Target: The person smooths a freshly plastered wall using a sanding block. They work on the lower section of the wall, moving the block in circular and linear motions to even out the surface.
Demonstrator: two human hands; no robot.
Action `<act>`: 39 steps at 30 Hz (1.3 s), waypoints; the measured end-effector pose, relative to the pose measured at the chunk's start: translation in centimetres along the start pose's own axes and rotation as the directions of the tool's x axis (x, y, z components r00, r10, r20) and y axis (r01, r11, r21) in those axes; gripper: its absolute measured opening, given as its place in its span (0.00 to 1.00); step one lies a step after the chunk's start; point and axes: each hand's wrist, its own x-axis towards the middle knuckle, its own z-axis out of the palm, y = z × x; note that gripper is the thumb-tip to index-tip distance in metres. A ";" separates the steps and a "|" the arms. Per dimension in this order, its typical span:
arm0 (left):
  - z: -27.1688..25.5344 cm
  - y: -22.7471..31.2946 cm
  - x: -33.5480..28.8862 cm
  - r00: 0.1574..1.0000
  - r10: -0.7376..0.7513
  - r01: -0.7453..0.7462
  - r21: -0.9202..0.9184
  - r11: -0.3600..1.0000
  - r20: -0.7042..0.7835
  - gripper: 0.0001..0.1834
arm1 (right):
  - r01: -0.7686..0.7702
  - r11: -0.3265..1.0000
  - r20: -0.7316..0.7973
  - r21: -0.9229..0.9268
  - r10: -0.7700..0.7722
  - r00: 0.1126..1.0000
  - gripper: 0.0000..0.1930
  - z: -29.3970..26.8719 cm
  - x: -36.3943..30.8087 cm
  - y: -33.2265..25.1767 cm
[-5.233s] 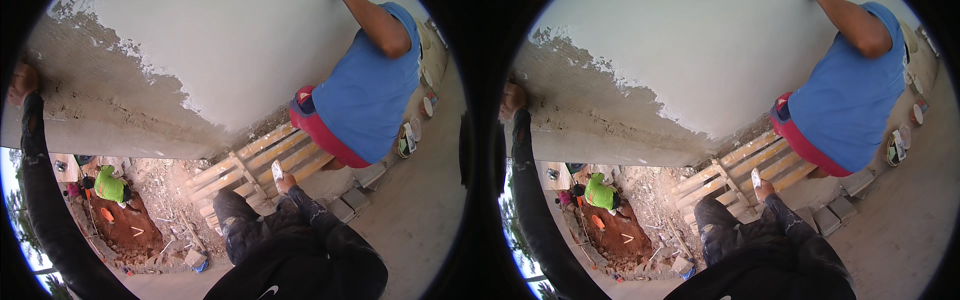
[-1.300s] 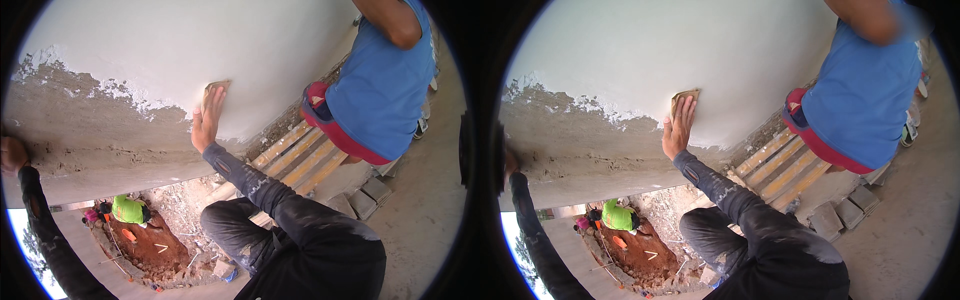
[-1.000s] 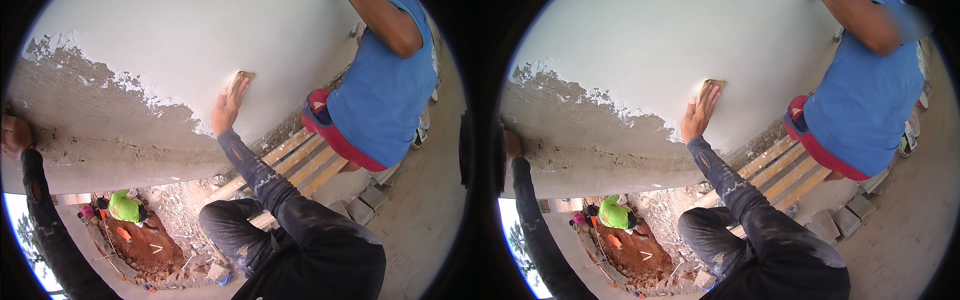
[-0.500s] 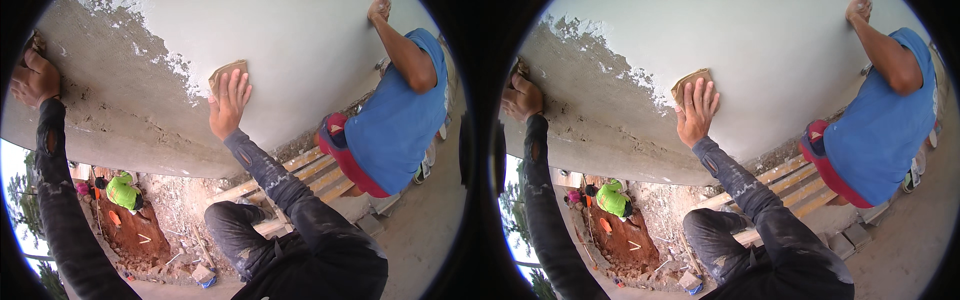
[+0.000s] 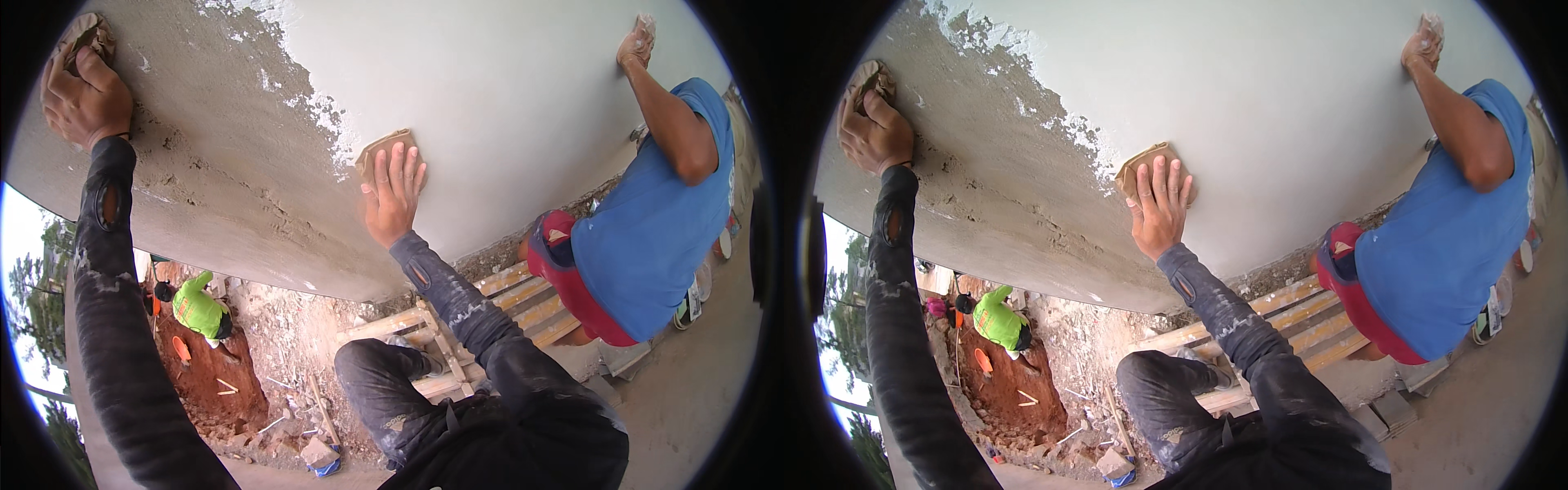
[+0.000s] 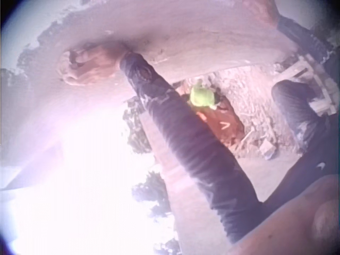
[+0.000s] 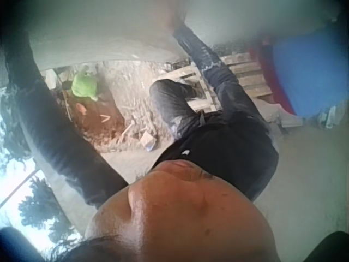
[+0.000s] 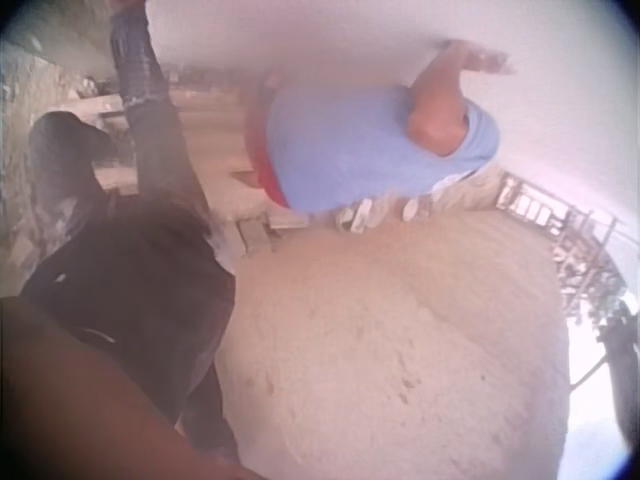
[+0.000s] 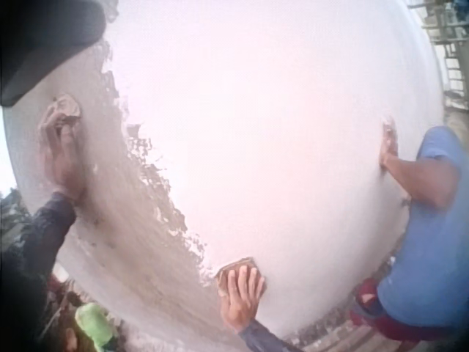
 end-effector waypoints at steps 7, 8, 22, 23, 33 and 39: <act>0.4 0.6 -1.2 0.999 -0.041 0.041 -0.017 0.999 -0.016 0.21 | -0.042 0.997 -0.088 -0.068 0.036 0.996 0.31 -2.3 2.0 2.0; 0.3 0.4 -1.2 0.999 -0.037 0.037 -0.013 0.999 -0.008 0.21 | -0.037 0.998 -0.149 -0.043 0.030 0.988 0.31 -2.6 4.2 1.0; 0.0 0.3 -0.1 0.999 0.014 -0.013 0.008 1.000 -0.030 0.19 | 0.130 0.988 -0.055 -0.083 -0.135 0.989 0.31 -3.7 7.5 -1.1; 0.2 0.3 -0.5 0.999 0.001 -0.001 0.014 1.000 -0.035 0.19 | 0.147 0.985 -0.036 -0.089 -0.151 0.988 0.31 -3.6 7.4 -1.0; 0.8 0.3 -2.6 0.997 -0.041 0.041 0.014 0.999 -0.060 0.20 | 0.107 0.979 -0.069 -0.171 -0.120 0.990 0.33 -6.0 7.5 2.8; 1.2 -0.5 -1.3 0.995 -0.021 0.025 0.034 0.999 -0.098 0.21 | 0.306 0.933 0.155 -0.188 -0.279 0.948 0.32 -5.6 4.6 4.0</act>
